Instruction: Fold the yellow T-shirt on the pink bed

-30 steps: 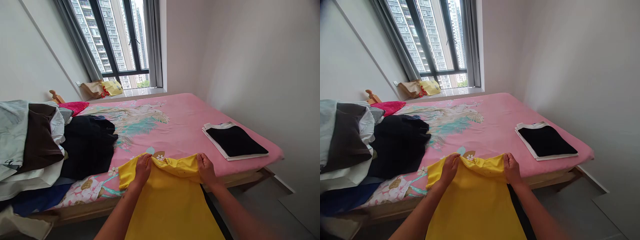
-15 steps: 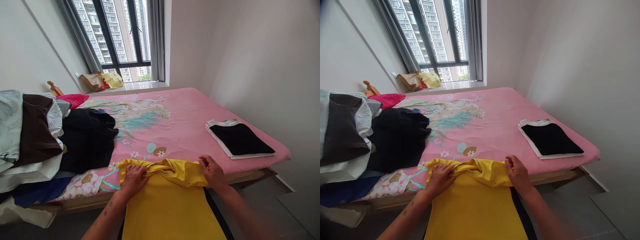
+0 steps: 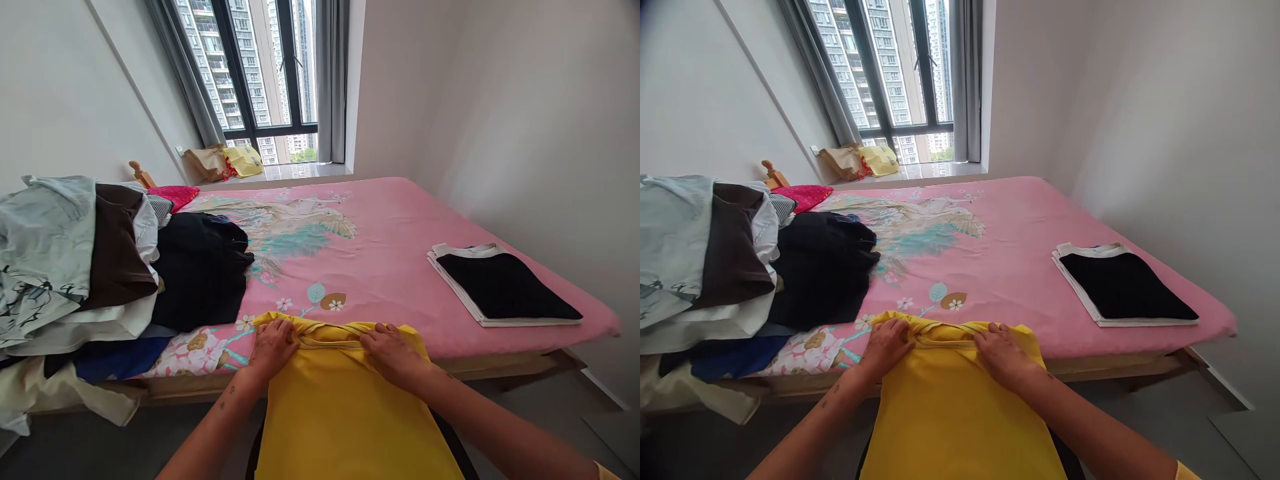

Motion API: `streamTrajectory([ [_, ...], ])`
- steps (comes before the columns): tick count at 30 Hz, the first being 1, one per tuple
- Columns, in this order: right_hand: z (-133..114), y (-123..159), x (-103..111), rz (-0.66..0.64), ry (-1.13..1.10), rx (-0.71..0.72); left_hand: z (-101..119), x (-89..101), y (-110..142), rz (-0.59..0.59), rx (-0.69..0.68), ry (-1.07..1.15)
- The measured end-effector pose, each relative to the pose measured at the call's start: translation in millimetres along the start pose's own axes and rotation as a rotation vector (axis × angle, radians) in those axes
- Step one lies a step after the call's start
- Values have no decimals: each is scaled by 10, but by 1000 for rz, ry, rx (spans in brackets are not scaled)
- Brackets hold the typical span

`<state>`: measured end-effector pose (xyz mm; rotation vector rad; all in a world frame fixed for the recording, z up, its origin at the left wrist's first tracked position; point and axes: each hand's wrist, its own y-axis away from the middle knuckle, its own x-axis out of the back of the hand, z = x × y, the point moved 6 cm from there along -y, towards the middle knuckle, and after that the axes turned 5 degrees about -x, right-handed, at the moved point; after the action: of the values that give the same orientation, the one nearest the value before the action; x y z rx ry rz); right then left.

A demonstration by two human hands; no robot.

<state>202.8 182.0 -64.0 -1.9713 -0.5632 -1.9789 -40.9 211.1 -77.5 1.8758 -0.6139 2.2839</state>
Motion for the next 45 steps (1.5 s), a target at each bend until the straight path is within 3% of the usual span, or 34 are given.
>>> streamTrajectory([
  [3, -9, -30, -28, -69, 51, -18, 0, -17, -8, -43, -2, 35],
  [8, -116, -68, -112, -14, -9, -14, 61, -12, -91, -50, 90, 37],
  [11, -135, -48, -177, 3, -51, 20, 268, -8, -174, -56, -97, 14],
  [14, -89, -17, -147, 52, -47, 49, 438, -69, -213, -197, -339, -19],
  [18, -10, -27, -23, 109, -22, 53, 421, -43, -293, -276, -399, -101],
  [25, -27, -174, 42, 58, -24, 88, 538, 24, -350, -421, -583, -98],
  [31, 164, -235, 20, 90, -101, 108, 488, 299, -472, -297, -497, -41],
  [36, 283, -304, 246, 50, -349, 147, 521, 546, -634, -296, -422, 218],
  [41, 481, -450, 456, 47, -467, 135, 352, 576, -903, -268, -408, 118],
  [45, 727, -721, 409, 187, -545, 46, 173, 472, -1208, -190, -359, 11],
])
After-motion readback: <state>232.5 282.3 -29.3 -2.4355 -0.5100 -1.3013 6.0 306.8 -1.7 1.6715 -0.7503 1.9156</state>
